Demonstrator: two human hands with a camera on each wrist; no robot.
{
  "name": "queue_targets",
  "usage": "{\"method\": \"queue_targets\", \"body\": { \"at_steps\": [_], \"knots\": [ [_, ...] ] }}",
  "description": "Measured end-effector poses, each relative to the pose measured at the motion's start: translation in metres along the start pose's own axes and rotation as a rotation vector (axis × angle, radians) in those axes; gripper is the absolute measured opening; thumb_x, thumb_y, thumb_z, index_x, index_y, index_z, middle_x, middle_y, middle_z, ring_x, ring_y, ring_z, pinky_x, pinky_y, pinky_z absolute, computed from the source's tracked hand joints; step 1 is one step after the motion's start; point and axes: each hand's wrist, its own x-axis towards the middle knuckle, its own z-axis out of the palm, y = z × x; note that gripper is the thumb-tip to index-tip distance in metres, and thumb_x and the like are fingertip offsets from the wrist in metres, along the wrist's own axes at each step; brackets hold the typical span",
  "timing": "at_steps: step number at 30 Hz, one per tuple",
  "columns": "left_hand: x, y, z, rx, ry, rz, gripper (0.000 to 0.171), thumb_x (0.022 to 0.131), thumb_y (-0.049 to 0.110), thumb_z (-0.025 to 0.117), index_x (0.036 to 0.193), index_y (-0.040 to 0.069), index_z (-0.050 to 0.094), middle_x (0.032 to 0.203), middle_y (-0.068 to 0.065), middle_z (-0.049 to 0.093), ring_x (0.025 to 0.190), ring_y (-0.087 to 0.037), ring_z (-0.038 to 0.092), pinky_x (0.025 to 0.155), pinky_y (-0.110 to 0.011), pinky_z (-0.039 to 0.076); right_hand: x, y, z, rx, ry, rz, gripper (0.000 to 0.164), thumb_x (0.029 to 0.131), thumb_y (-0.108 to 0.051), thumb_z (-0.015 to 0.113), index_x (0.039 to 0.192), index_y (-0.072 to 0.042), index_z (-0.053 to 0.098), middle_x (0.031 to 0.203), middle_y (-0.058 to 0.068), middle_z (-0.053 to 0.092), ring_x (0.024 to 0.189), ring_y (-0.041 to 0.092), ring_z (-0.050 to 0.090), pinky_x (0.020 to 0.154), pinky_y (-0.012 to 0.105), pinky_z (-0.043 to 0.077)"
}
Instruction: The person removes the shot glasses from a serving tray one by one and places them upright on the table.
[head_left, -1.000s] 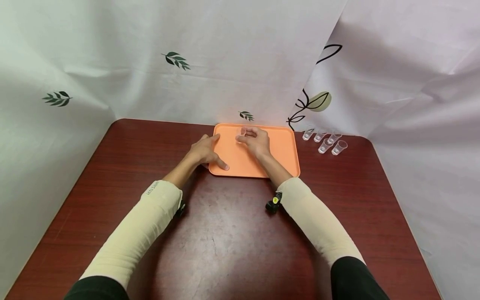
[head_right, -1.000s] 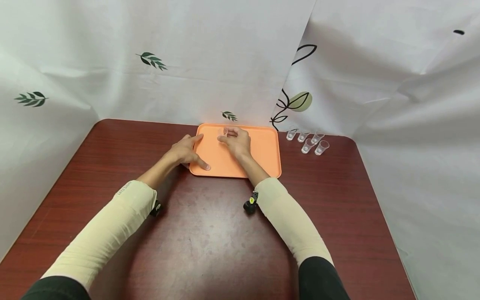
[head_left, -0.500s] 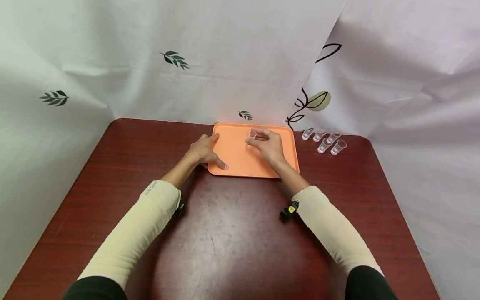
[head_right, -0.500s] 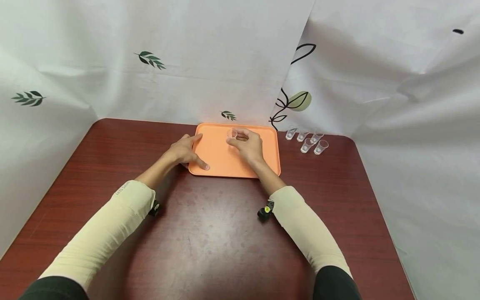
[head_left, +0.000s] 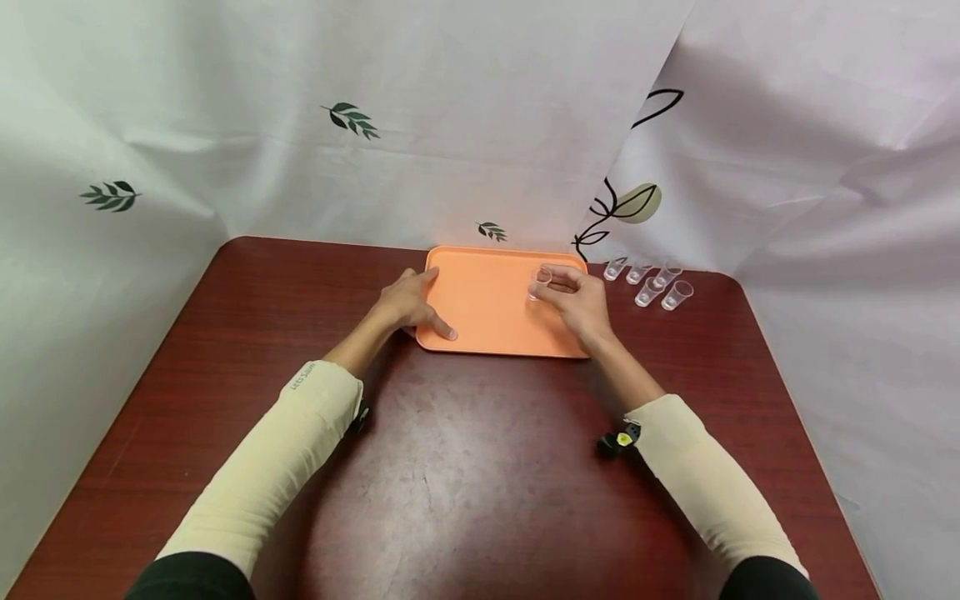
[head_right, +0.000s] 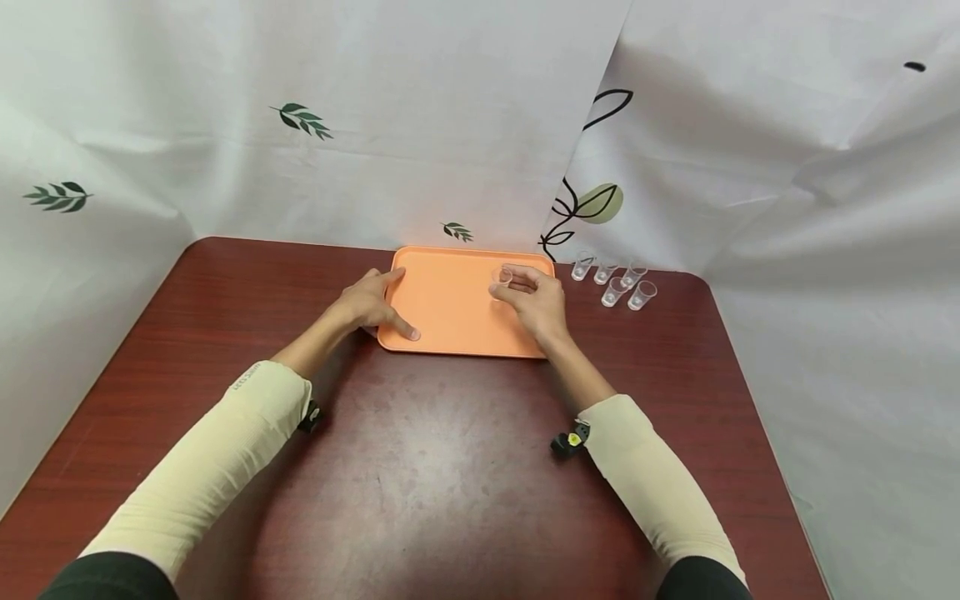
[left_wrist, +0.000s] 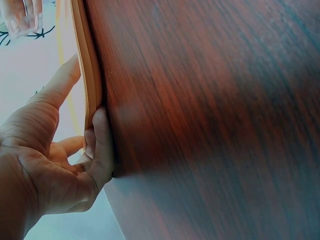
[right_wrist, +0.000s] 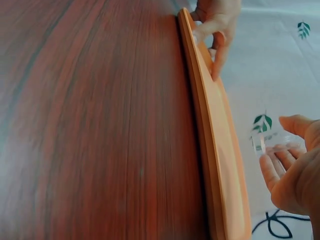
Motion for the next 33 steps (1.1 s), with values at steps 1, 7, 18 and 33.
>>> {"method": "queue_targets", "body": {
  "at_steps": [1, 7, 18, 33],
  "knots": [
    [-0.003, 0.003, -0.002, 0.001, -0.008, 0.001, 0.154, 0.061, 0.051, 0.113, 0.183, 0.024, 0.023, 0.165, -0.02, 0.041, 0.144, -0.052, 0.045, 0.105, -0.051, 0.061, 0.0, 0.001, -0.004, 0.004, 0.007, -0.001, 0.043, 0.096, -0.008, 0.09, 0.136, 0.004, 0.079, 0.116, 0.006, 0.083, 0.1, 0.002, 0.076, 0.089, 0.015, 0.064],
    [-0.024, 0.017, -0.01, -0.002, -0.033, 0.003, 0.143, 0.073, 0.043, 0.109, 0.183, 0.022, 0.02, 0.169, -0.023, 0.037, 0.148, -0.055, 0.043, 0.1, -0.047, 0.062, -0.002, 0.005, -0.026, 0.03, 0.077, 0.017, 0.049, 0.096, -0.006, 0.089, 0.141, 0.007, 0.075, 0.108, -0.011, 0.08, 0.101, 0.0, 0.075, 0.09, 0.014, 0.064],
    [-0.019, 0.014, -0.007, 0.006, -0.019, 0.014, 0.144, 0.069, 0.044, 0.109, 0.183, 0.02, 0.024, 0.166, -0.024, 0.039, 0.142, -0.054, 0.047, 0.086, -0.041, 0.063, 0.0, 0.015, -0.059, 0.086, 0.25, 0.037, 0.046, 0.099, -0.003, 0.085, 0.142, 0.005, 0.074, 0.108, -0.011, 0.08, 0.103, 0.0, 0.074, 0.09, 0.011, 0.061],
    [-0.02, 0.014, -0.007, -0.016, -0.022, 0.003, 0.146, 0.068, 0.044, 0.111, 0.183, 0.022, 0.023, 0.166, -0.023, 0.039, 0.142, -0.053, 0.047, 0.073, -0.035, 0.063, 0.01, 0.03, -0.072, 0.048, 0.355, 0.146, 0.053, 0.104, -0.005, 0.079, 0.155, 0.0, 0.066, 0.155, 0.023, 0.069, 0.124, 0.005, 0.072, 0.115, 0.023, 0.059]
  ]
}}
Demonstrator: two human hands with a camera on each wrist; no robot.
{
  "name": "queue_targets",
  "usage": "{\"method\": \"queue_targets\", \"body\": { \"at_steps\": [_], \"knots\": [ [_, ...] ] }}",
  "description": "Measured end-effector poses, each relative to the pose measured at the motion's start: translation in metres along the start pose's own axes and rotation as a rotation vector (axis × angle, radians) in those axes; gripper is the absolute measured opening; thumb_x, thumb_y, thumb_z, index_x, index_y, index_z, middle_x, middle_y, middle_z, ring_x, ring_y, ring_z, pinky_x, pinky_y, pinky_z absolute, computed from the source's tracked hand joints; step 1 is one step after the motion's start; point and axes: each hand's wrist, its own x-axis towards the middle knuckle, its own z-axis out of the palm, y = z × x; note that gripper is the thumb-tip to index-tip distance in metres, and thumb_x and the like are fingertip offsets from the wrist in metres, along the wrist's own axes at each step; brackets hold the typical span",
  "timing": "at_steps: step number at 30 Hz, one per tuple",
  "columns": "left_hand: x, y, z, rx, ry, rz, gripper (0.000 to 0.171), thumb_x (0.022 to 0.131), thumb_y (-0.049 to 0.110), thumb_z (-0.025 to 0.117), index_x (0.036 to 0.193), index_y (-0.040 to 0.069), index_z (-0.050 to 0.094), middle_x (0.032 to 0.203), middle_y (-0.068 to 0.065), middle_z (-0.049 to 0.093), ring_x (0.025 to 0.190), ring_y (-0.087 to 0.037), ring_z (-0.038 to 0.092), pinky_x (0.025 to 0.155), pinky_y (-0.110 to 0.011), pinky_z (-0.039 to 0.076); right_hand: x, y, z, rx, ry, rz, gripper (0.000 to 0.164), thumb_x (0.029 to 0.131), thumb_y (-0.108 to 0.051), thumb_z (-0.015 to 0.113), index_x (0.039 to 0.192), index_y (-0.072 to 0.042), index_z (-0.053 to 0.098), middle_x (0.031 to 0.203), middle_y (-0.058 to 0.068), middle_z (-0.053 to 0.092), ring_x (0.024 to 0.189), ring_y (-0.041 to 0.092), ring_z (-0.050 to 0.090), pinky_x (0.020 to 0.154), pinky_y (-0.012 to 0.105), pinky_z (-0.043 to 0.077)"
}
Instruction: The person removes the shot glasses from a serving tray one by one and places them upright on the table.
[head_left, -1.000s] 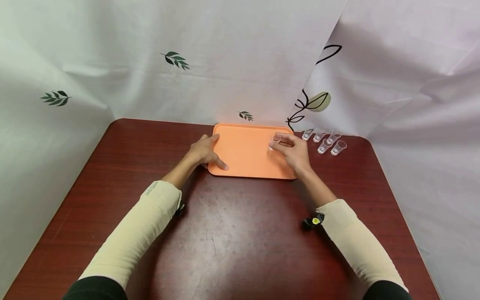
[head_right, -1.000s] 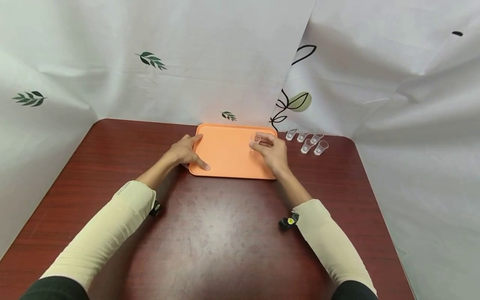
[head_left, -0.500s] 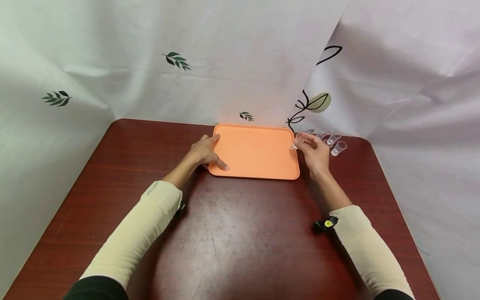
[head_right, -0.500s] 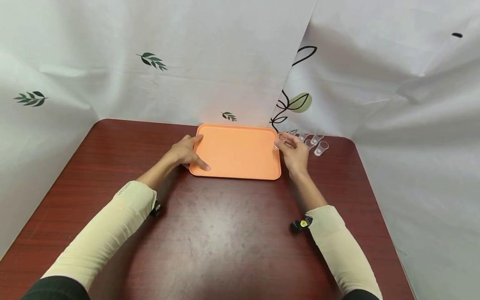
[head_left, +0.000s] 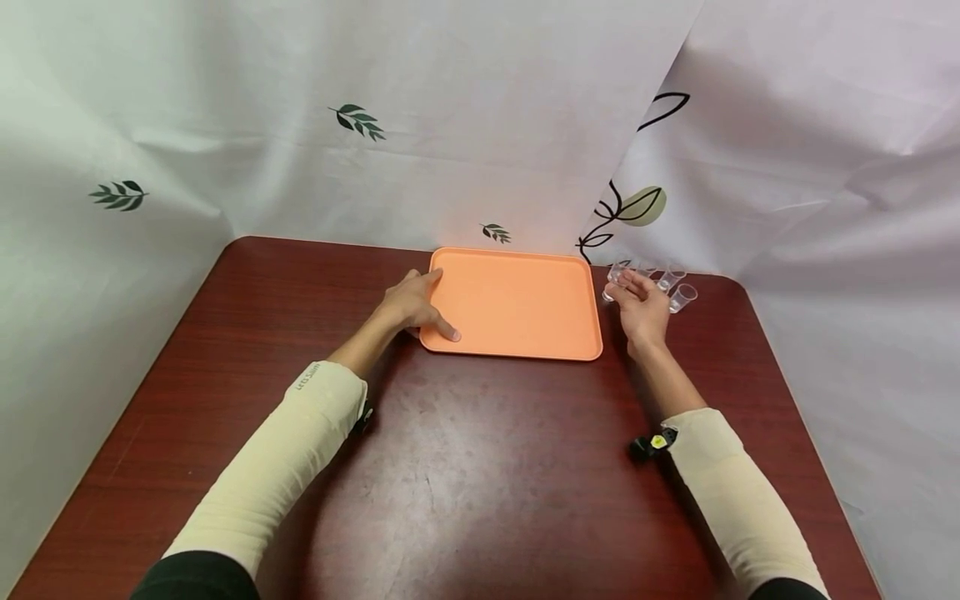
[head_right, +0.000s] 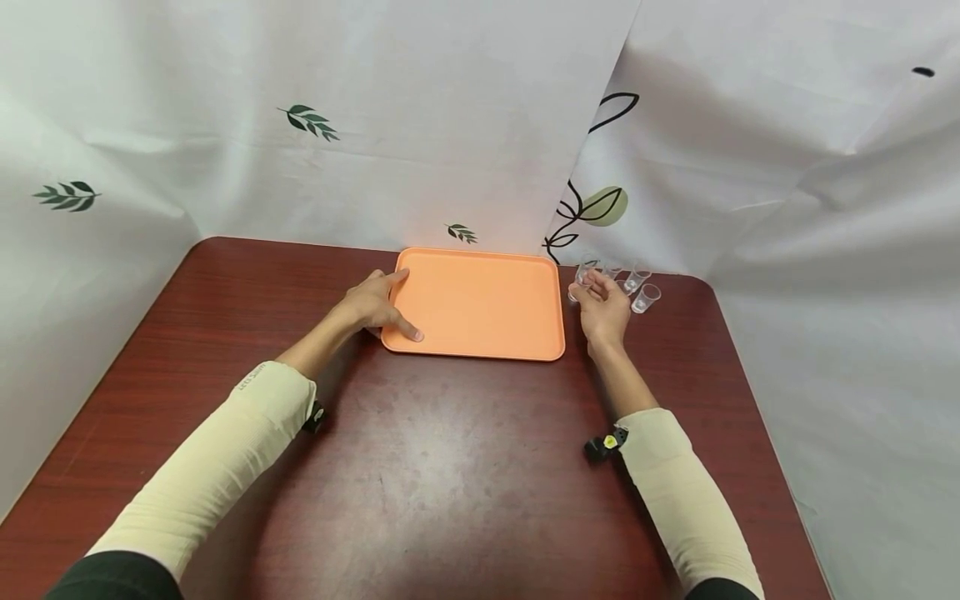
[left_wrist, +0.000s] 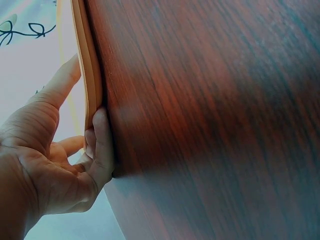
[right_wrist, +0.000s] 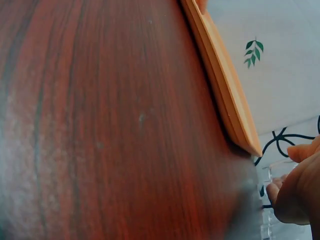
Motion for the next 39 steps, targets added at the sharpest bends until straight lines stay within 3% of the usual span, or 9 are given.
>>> {"method": "queue_targets", "body": {
  "at_steps": [4, 12, 15, 21, 24, 27, 33, 39],
  "knots": [
    [0.008, -0.005, 0.004, -0.006, 0.01, -0.003, 0.15, 0.063, 0.045, 0.112, 0.183, 0.022, 0.023, 0.164, -0.022, 0.041, 0.138, -0.052, 0.05, 0.067, -0.036, 0.065, 0.003, 0.003, -0.001, -0.012, 0.011, 0.019, 0.053, 0.104, -0.006, 0.079, 0.155, -0.001, 0.066, 0.156, 0.02, 0.069, 0.129, 0.007, 0.07, 0.119, 0.026, 0.057],
    [-0.003, 0.003, -0.001, -0.004, -0.005, -0.009, 0.145, 0.071, 0.041, 0.11, 0.183, 0.022, 0.021, 0.163, -0.022, 0.04, 0.14, -0.053, 0.05, 0.066, -0.034, 0.066, 0.006, 0.009, 0.0, -0.035, 0.039, 0.034, 0.052, 0.104, -0.006, 0.079, 0.155, -0.001, 0.067, 0.152, 0.018, 0.071, 0.12, 0.004, 0.068, 0.116, 0.024, 0.058],
    [0.002, 0.001, 0.001, -0.002, 0.004, -0.014, 0.145, 0.069, 0.042, 0.111, 0.183, 0.023, 0.023, 0.163, -0.022, 0.04, 0.139, -0.053, 0.05, 0.065, -0.034, 0.066, 0.006, 0.009, 0.0, -0.03, 0.042, 0.021, 0.052, 0.104, -0.006, 0.079, 0.154, -0.001, 0.067, 0.152, 0.02, 0.071, 0.119, 0.004, 0.068, 0.116, 0.024, 0.058],
    [0.007, -0.003, 0.003, -0.022, 0.003, -0.017, 0.149, 0.064, 0.043, 0.113, 0.183, 0.026, 0.023, 0.163, -0.021, 0.04, 0.14, -0.053, 0.049, 0.064, -0.036, 0.066, 0.003, 0.008, -0.002, -0.06, 0.051, 0.036, 0.056, 0.101, -0.007, 0.083, 0.155, -0.003, 0.067, 0.155, 0.02, 0.07, 0.13, 0.011, 0.07, 0.117, 0.025, 0.058],
    [0.009, -0.006, 0.004, -0.021, 0.001, -0.015, 0.151, 0.063, 0.043, 0.113, 0.183, 0.027, 0.023, 0.164, -0.021, 0.04, 0.14, -0.053, 0.048, 0.067, -0.038, 0.067, 0.0, 0.008, -0.005, -0.101, 0.046, 0.057, 0.059, 0.1, -0.009, 0.084, 0.157, -0.005, 0.067, 0.157, 0.018, 0.069, 0.141, 0.018, 0.068, 0.119, 0.028, 0.057],
    [0.007, -0.005, 0.003, -0.001, 0.001, -0.016, 0.148, 0.066, 0.043, 0.111, 0.183, 0.026, 0.022, 0.165, -0.02, 0.04, 0.14, -0.052, 0.048, 0.082, -0.04, 0.066, -0.005, 0.006, -0.008, -0.122, 0.027, 0.064, 0.062, 0.1, -0.009, 0.085, 0.158, -0.007, 0.065, 0.16, 0.017, 0.068, 0.149, 0.024, 0.065, 0.121, 0.03, 0.057],
    [-0.002, -0.002, -0.003, 0.003, -0.006, -0.009, 0.143, 0.073, 0.04, 0.108, 0.183, 0.023, 0.02, 0.167, -0.021, 0.038, 0.138, -0.052, 0.05, 0.077, -0.037, 0.064, -0.013, 0.006, -0.013, -0.177, -0.026, 0.042, 0.066, 0.099, -0.011, 0.086, 0.161, -0.007, 0.063, 0.162, 0.016, 0.066, 0.152, 0.025, 0.063, 0.124, 0.032, 0.055],
    [-0.007, -0.004, -0.001, -0.042, -0.039, -0.013, 0.142, 0.076, 0.041, 0.106, 0.184, 0.026, 0.016, 0.157, -0.02, 0.038, 0.127, -0.047, 0.054, 0.097, -0.042, 0.057, -0.024, 0.005, -0.02, -0.196, -0.036, 0.024, 0.068, 0.099, -0.011, 0.087, 0.161, -0.004, 0.061, 0.162, 0.016, 0.066, 0.152, 0.027, 0.063, 0.125, 0.034, 0.054]
  ]
}}
